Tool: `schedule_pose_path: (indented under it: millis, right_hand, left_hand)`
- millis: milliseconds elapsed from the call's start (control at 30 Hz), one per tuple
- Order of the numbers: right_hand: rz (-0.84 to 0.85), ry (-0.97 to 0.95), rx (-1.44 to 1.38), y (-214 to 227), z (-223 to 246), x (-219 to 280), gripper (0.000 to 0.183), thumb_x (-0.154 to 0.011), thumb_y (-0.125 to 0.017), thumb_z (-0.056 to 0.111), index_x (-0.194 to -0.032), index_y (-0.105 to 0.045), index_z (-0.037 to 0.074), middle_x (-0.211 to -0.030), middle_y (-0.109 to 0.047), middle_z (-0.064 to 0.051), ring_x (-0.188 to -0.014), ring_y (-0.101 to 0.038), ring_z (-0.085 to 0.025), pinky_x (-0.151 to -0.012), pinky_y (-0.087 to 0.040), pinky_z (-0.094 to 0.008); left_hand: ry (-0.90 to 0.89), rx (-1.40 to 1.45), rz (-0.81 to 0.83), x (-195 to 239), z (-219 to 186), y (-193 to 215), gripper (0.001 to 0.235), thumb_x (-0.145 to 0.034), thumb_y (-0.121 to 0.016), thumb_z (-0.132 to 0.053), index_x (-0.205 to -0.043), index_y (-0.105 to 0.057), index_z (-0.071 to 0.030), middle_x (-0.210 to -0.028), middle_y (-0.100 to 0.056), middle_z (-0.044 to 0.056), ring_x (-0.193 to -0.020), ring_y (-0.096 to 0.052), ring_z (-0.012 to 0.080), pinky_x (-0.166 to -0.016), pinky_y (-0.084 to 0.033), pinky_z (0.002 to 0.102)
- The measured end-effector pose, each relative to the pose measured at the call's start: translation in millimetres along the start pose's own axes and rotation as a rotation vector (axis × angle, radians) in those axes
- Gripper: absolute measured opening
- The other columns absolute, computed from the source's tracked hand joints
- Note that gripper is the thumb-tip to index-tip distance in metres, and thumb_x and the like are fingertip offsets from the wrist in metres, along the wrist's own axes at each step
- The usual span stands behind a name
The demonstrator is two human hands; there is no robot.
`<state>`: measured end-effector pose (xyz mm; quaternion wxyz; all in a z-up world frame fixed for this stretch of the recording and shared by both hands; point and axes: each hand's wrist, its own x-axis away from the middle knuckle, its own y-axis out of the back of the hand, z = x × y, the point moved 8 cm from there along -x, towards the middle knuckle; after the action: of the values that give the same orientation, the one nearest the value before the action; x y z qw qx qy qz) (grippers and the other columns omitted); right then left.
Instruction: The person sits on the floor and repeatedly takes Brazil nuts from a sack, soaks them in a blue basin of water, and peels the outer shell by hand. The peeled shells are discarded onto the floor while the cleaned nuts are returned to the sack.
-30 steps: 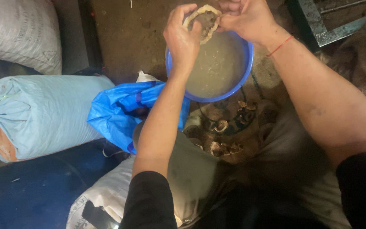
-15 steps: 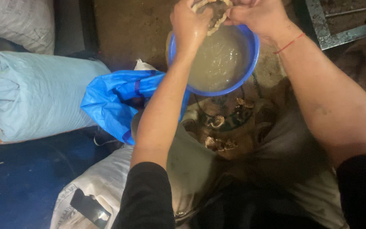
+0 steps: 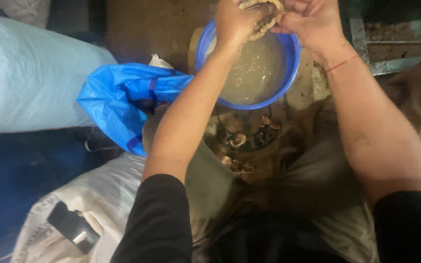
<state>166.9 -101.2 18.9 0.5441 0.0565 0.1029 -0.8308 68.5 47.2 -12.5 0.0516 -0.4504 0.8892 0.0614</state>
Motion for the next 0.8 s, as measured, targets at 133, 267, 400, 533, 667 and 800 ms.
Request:
schedule_pose_path:
  millis: [133, 267, 400, 533, 667, 800]
  right_hand:
    - [-0.017, 0.001, 0.015, -3, 9, 3, 0.029, -0.102, -0.062, -0.015, -0.127, -0.066, 0.001, -0.127, -0.072, -0.007, -0.116, -0.073, -0.016, -0.095, -0.066, -0.031]
    - [-0.005, 0.011, 0.032, -6, 16, 1, 0.03, -0.102, -0.062, -0.016, -0.127, -0.066, 0.001, -0.127, -0.073, -0.008, -0.114, -0.073, -0.016, -0.094, -0.066, -0.032]
    - [-0.015, -0.003, 0.063, -4, 14, 4, 0.03, -0.103, -0.063, -0.015, -0.127, -0.068, 0.0, -0.125, -0.074, -0.008, -0.112, -0.074, -0.017, -0.094, -0.067, -0.032]
    - [-0.016, -0.01, 0.041, -5, 17, 4, 0.033, -0.101, -0.061, -0.016, -0.13, -0.068, 0.0, -0.128, -0.073, -0.01, -0.113, -0.074, -0.017, -0.094, -0.067, -0.033]
    - [0.0, -0.024, 0.024, -7, 17, 4, 0.034, -0.103, -0.06, -0.014, -0.134, -0.065, 0.0, -0.132, -0.072, -0.01, -0.116, -0.073, -0.017, -0.098, -0.066, -0.033]
    - [0.011, -0.034, 0.02, -5, 13, 6, 0.036, -0.104, -0.058, -0.016, -0.137, -0.062, 0.0, -0.133, -0.07, -0.011, -0.119, -0.071, -0.018, -0.103, -0.066, -0.035]
  left_hand:
    - [0.06, 0.148, 0.017, -5, 12, -10, 0.023, -0.067, -0.08, -0.006, -0.088, -0.076, 0.002, -0.08, -0.081, 0.012, -0.067, -0.079, 0.0189, -0.06, -0.063, 0.033]
    - [0.037, 0.161, 0.021, -5, 15, -11, 0.023, -0.066, -0.085, -0.009, -0.084, -0.076, 0.002, -0.077, -0.079, 0.011, -0.062, -0.077, 0.0178, -0.054, -0.062, 0.032]
    - [0.071, 0.184, 0.054, -3, 19, -15, 0.021, -0.068, -0.085, -0.01, -0.084, -0.076, 0.001, -0.076, -0.079, 0.01, -0.061, -0.078, 0.0166, -0.053, -0.063, 0.032]
    - [0.086, 0.17, 0.013, -6, 17, -14, 0.018, -0.07, -0.081, -0.01, -0.083, -0.078, 0.001, -0.074, -0.08, 0.009, -0.06, -0.078, 0.0165, -0.052, -0.062, 0.032]
    - [0.118, 0.271, 0.06, 0, 12, -19, 0.023, -0.065, -0.087, -0.01, -0.081, -0.077, 0.002, -0.073, -0.078, 0.009, -0.059, -0.076, 0.0172, -0.051, -0.061, 0.031]
    - [0.058, 0.176, 0.012, 7, -1, -15, 0.025, -0.066, -0.085, -0.009, -0.087, -0.077, 0.001, -0.078, -0.08, 0.009, -0.064, -0.078, 0.0154, -0.055, -0.063, 0.031]
